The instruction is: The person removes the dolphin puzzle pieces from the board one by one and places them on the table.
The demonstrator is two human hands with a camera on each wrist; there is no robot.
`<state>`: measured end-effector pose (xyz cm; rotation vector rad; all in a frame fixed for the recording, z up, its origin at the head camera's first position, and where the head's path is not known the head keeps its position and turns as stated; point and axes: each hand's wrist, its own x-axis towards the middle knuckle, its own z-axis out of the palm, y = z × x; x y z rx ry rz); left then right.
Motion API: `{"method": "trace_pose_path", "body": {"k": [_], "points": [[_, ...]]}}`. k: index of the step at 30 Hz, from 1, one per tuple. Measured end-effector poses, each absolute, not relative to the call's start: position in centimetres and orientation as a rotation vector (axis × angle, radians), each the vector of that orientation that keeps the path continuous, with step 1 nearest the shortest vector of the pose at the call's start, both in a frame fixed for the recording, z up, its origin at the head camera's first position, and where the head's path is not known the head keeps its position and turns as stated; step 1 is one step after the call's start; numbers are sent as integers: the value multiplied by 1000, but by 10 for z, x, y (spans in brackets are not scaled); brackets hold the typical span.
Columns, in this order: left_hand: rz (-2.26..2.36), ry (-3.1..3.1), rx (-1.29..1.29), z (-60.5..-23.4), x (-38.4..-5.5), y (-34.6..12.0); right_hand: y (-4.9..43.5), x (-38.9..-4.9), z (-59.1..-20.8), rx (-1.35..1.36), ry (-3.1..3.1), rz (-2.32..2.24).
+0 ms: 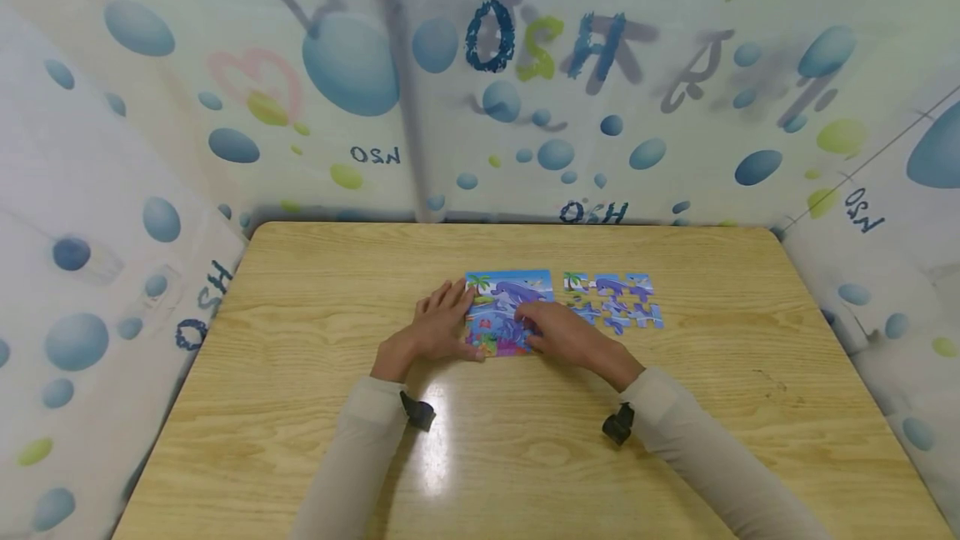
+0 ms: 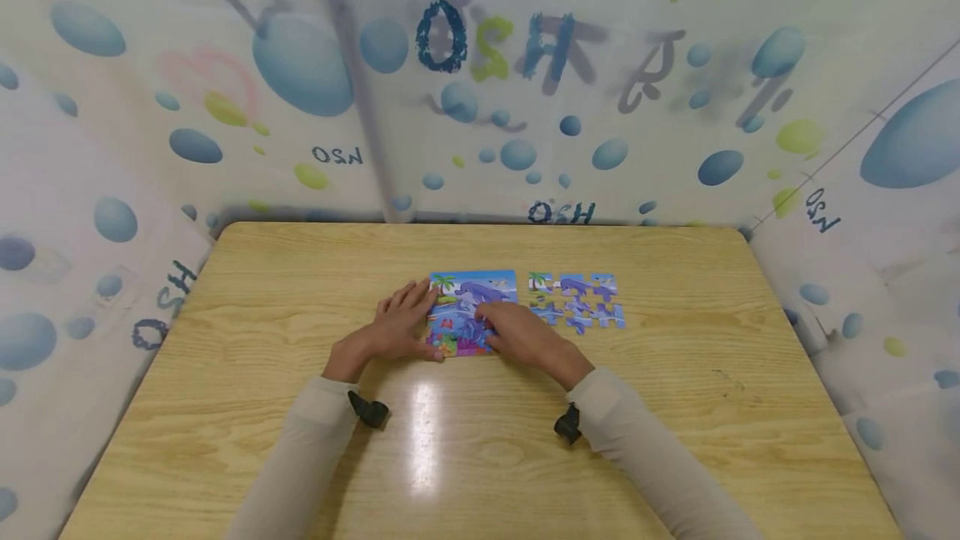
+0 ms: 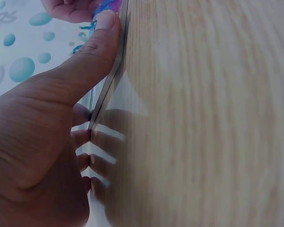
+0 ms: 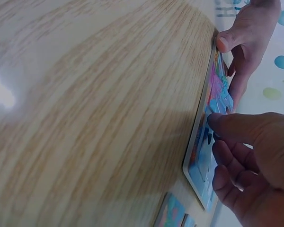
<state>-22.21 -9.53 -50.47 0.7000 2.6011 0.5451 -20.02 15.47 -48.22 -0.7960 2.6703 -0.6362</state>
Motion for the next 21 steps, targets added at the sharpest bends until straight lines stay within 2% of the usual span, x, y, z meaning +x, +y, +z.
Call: {"method": "trace_pose_path", "body": {"k": [10, 21], "points": [[560, 2600, 709, -505, -222, -96, 162, -199, -482, -782, 2669, -692], [570, 2583, 707, -505, -221, -96, 194, -196, -478, -833, 2730, -675]]}}
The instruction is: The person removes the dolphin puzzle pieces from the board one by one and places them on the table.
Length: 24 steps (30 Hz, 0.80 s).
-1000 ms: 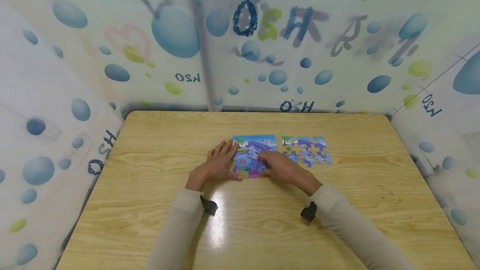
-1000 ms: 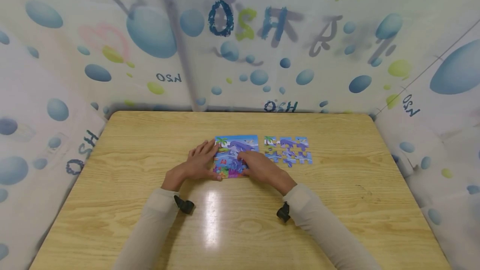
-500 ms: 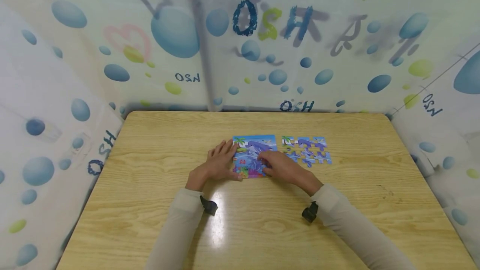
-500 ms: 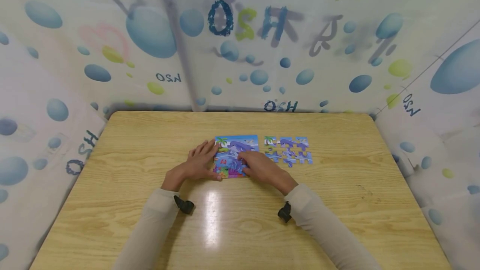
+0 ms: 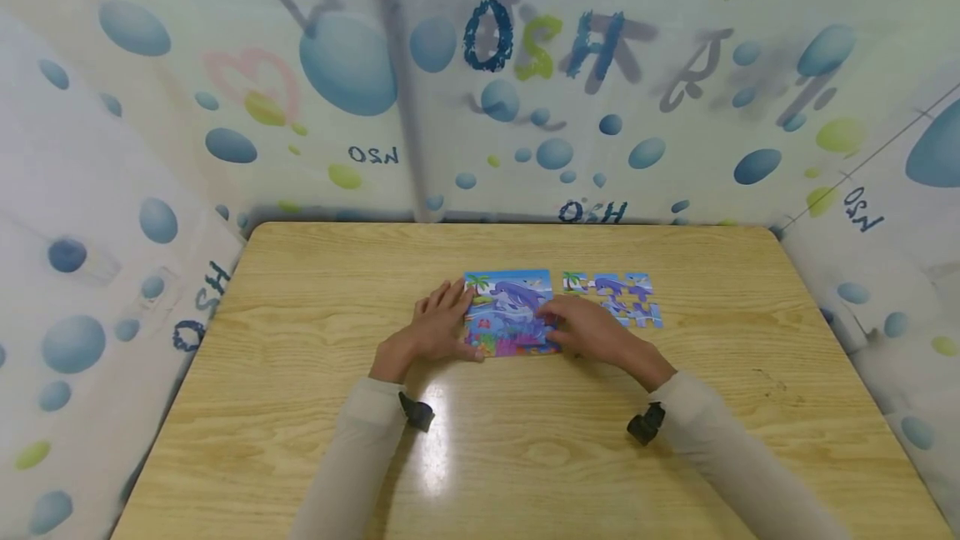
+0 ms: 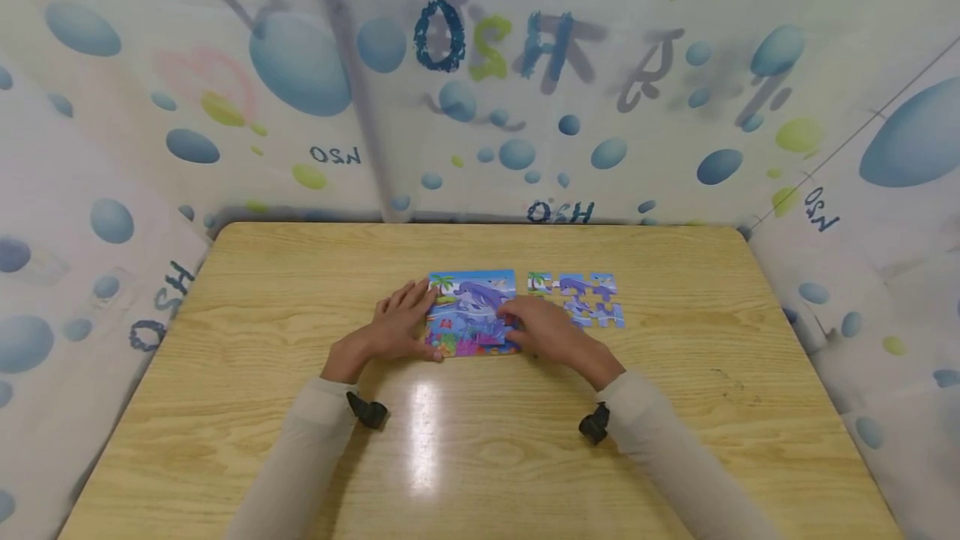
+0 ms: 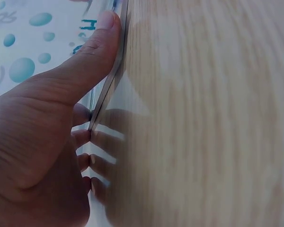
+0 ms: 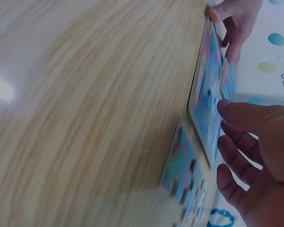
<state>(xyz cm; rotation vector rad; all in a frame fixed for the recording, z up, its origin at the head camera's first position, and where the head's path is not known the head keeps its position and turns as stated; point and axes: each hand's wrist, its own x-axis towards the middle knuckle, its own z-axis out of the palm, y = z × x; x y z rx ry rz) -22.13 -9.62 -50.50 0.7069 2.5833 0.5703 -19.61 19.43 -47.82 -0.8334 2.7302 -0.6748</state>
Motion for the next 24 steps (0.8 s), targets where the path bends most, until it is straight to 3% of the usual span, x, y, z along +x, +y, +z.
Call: {"method": "trace_pose_path", "body": {"k": [24], "points": [[549, 2600, 698, -502, -221, -94, 269, -180, -487, -743, 2756, -701]]}}
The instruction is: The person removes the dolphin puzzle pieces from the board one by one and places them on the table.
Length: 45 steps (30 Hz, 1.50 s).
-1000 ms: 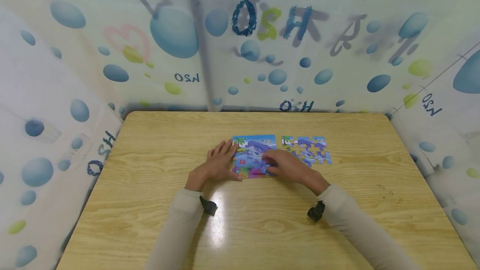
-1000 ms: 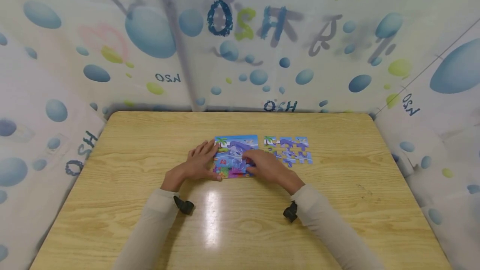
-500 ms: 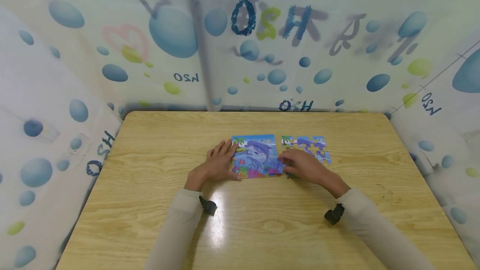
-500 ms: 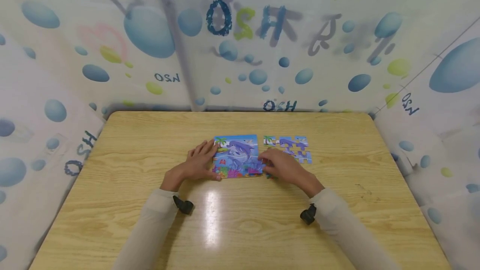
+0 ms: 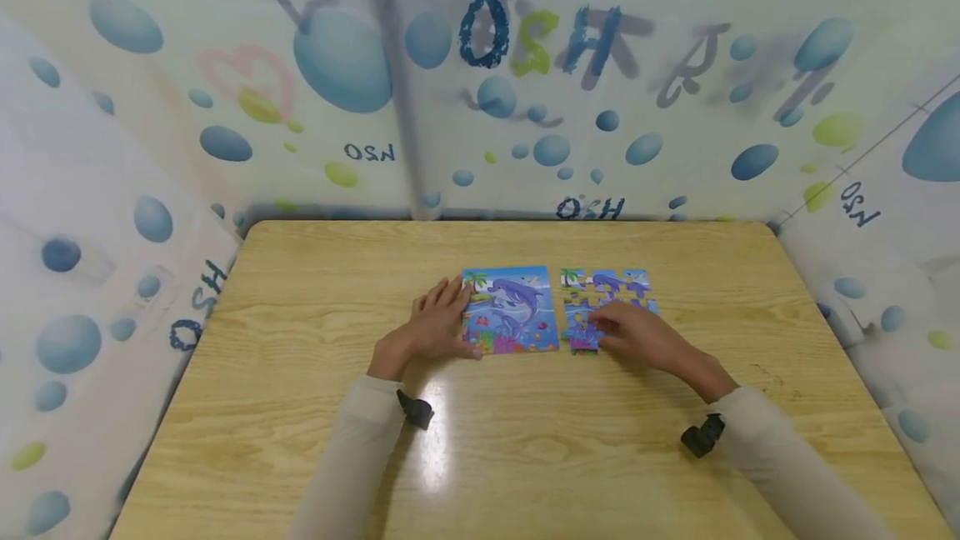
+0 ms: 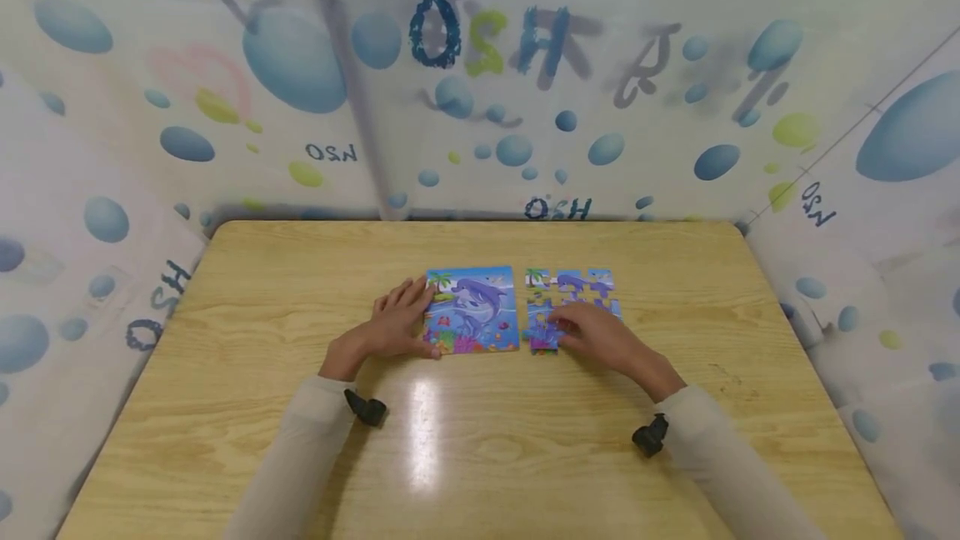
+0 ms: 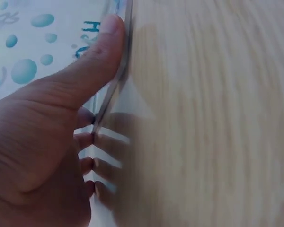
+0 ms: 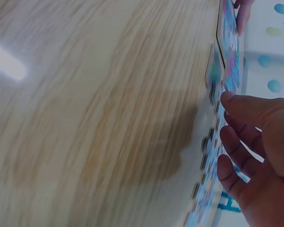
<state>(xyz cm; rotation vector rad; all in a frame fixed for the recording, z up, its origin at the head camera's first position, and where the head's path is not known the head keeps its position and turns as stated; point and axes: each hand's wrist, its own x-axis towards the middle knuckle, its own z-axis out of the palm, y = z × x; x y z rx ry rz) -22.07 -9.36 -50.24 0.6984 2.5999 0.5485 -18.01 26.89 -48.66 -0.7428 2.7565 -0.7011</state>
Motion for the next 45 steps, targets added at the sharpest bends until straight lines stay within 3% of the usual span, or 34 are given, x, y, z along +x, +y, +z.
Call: {"method": "trace_pose_path", "body": {"k": [22, 45], "points": [[488, 2606, 656, -502, -222, -90, 322, -175, -485, -715, 2704, -746], [529, 2590, 652, -500, -221, -91, 325, -177, -486, -682, 2673, -726]]}}
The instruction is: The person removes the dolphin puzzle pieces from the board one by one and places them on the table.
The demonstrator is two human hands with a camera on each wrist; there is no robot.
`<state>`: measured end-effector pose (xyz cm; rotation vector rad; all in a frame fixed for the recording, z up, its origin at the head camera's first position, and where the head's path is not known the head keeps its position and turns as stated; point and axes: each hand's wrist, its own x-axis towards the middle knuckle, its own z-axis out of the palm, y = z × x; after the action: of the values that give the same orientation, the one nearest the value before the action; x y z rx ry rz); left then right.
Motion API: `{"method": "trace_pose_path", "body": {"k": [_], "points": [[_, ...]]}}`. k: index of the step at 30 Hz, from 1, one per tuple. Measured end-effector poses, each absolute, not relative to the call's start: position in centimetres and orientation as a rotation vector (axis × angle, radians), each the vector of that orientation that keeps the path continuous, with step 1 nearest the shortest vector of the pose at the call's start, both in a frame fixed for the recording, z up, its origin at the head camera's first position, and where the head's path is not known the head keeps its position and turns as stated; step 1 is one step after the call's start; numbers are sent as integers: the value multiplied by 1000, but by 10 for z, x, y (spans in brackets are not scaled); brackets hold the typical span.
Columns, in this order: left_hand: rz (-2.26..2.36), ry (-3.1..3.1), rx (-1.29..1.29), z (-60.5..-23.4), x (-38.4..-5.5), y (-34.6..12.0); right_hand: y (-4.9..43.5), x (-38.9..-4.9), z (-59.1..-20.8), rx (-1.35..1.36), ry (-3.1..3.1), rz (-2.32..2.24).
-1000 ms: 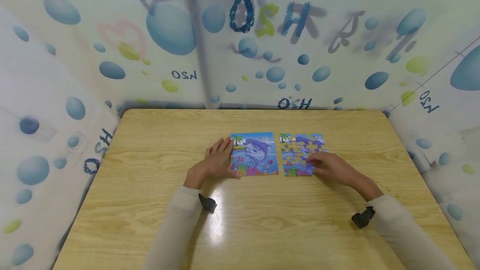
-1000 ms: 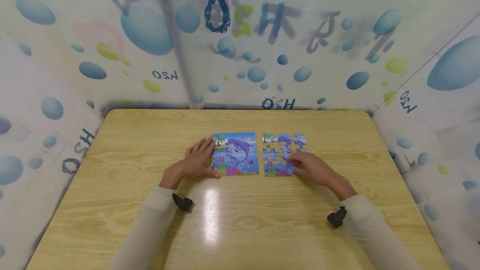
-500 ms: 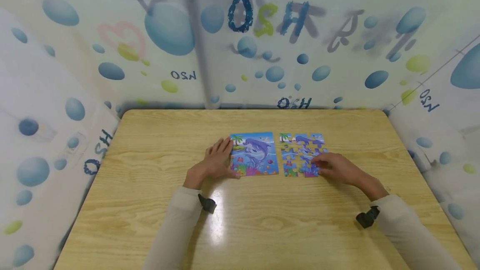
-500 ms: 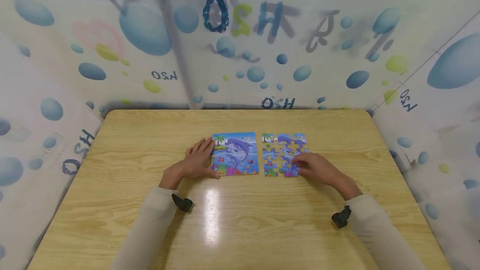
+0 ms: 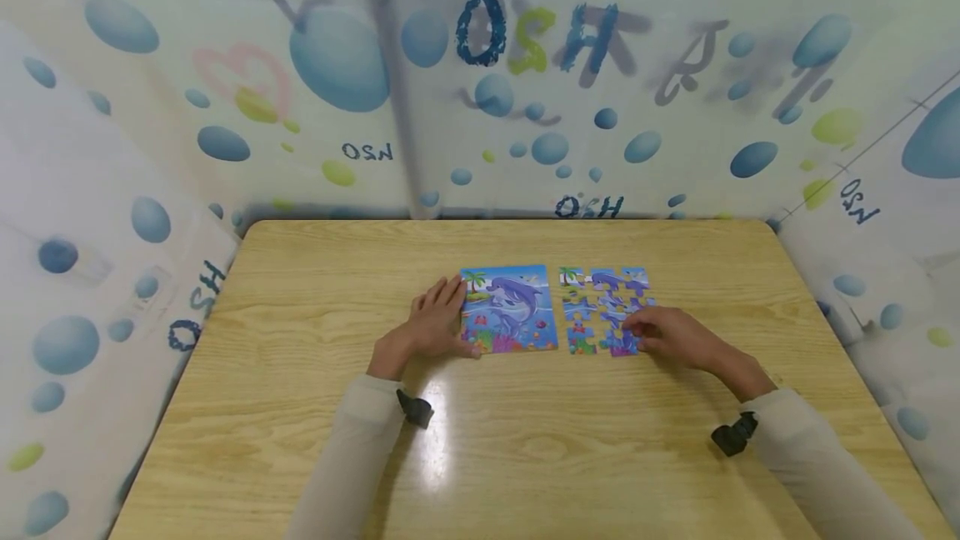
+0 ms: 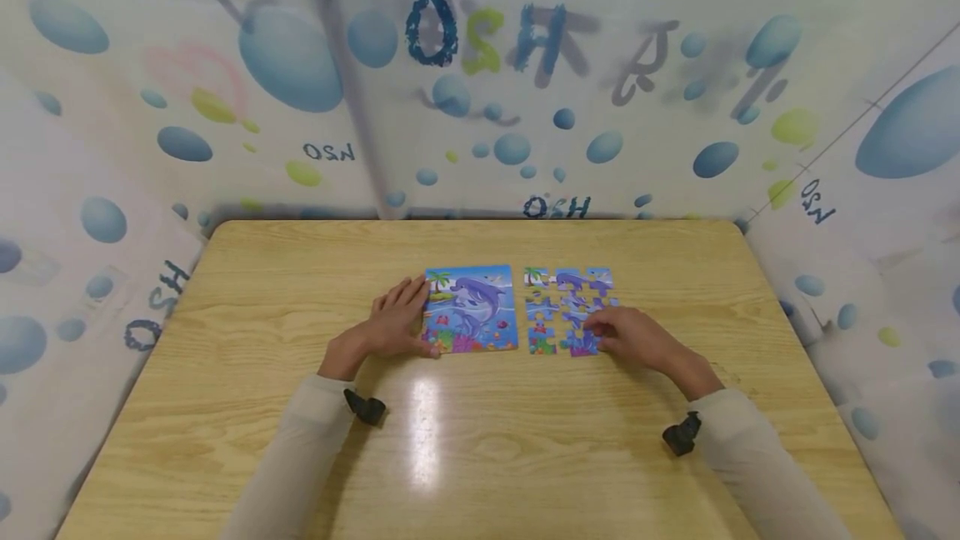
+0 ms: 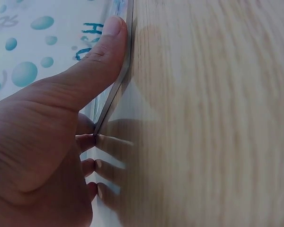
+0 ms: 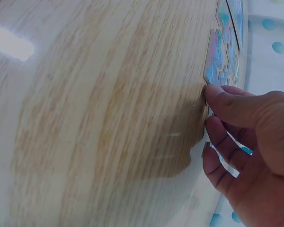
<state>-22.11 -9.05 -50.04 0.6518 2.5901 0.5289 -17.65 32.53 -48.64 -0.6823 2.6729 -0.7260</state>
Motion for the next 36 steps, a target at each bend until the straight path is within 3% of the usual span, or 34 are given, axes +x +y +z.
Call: {"method": "trace_pose_path", "body": {"k": [11, 36], "points": [[534, 2592, 642, -501, -222, -91, 310, -179, -479, -756, 2778, -721], [524, 2597, 653, -503, -222, -92, 214, -191, -483, -769, 2737, -659]]}}
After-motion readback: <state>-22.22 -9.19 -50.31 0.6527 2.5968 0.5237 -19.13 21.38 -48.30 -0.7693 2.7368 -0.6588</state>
